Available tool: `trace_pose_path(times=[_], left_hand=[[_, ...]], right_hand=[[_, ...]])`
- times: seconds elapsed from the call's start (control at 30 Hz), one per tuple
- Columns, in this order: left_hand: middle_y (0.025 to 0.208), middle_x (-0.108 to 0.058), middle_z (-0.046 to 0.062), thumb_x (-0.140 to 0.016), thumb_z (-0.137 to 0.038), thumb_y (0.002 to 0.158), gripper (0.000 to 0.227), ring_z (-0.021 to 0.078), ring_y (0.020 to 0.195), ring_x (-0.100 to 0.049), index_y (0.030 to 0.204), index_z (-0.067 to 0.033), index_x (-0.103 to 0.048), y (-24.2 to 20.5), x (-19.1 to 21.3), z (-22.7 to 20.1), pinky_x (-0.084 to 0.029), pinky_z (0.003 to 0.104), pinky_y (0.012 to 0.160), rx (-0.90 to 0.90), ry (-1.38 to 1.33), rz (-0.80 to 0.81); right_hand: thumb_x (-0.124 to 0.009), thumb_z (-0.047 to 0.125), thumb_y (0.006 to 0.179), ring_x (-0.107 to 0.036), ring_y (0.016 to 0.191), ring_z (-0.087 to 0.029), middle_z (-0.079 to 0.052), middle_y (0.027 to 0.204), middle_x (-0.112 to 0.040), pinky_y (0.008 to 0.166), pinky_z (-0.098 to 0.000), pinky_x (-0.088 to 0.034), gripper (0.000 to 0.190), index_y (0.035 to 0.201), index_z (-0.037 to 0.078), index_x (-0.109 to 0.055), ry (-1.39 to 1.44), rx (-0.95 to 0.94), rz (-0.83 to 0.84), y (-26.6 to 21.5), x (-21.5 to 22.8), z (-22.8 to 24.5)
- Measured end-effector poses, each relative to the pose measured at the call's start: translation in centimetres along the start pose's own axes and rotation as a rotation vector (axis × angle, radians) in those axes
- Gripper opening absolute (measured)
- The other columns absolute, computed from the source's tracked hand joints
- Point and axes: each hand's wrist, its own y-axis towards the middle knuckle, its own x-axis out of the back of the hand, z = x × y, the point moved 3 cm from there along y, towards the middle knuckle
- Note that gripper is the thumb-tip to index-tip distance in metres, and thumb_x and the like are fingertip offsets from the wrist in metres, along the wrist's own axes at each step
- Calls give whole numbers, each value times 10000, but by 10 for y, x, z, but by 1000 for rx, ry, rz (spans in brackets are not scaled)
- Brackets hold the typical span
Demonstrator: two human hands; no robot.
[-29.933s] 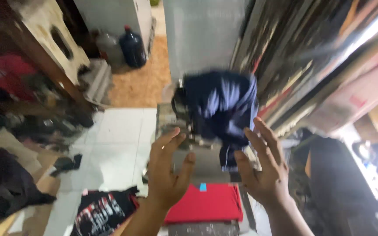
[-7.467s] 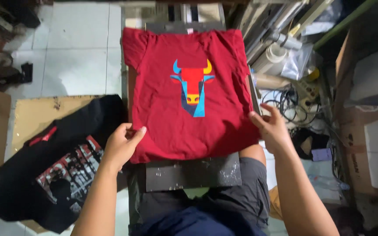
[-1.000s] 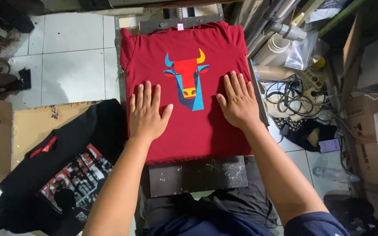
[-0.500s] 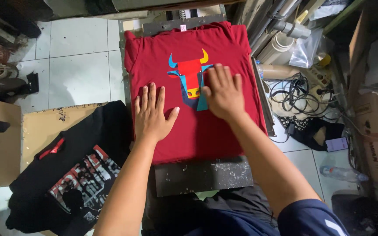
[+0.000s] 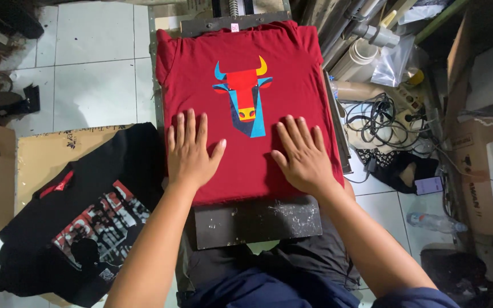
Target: The person places a red t-shirt with a bull graphic onto a heat press machine, smooths it out, and operates the press. They then remove the shirt and place a black t-shirt with a graphic onto the press, smoothing it out as well.
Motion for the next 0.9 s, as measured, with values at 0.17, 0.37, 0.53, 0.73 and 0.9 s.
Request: trace_pose_path(times=[0.17, 0.37, 0.53, 0.73, 0.9], left_hand=[[1643, -309, 266, -429, -593, 1027, 770, 445, 1539, -238, 1576, -54, -403, -14, 0, -1, -130, 614, 1224, -31, 48, -42], [1643, -330, 233, -458, -428, 1033, 636, 462, 1504, -302, 1568, -85, -430, -13, -21, -50, -223, 673, 1171, -209, -16, -111], [1683, -289, 160, -397, -537, 1038, 685, 382, 1547, -254, 1608, -159, -373, -32, -23, -22, -165, 615, 1215, -218, 30, -36], [1705, -214, 164, -361, -609, 1027, 758, 379, 1562, -202, 1633, -158, -302, -51, -14, 13, -136, 571, 1241, -130, 46, 69], [1689, -252, 186, -364, -582, 1046, 738, 400, 1549, -235, 1629, -133, -311, -61, -14, 21, -167, 550, 1244, -116, 70, 23]], right_hand=[[-393, 565, 1048, -195, 1564, -339, -118, 1698, -255, 1243, -565, -103, 712, 1628, 161, -312, 5, -56, -80, -8, -7, -2], [-379, 562, 1051, -174, 1566, -342, -88, 1709, -216, 1243, -593, -105, 701, 1633, 182, -288, 66, 69, -30, 15, -9, 43], [-326, 583, 1048, -136, 1582, -273, -34, 1725, -169, 1260, -539, -54, 703, 1653, 240, -224, 16, 33, 42, -3, -3, 11], [-332, 568, 1046, -163, 1580, -292, -74, 1722, -196, 1266, -532, -86, 712, 1649, 197, -252, -7, -47, 21, -24, -12, -22], [-326, 558, 1062, -178, 1577, -290, -73, 1722, -208, 1261, -529, -107, 693, 1650, 198, -259, -17, -33, -22, -27, -11, -22]])
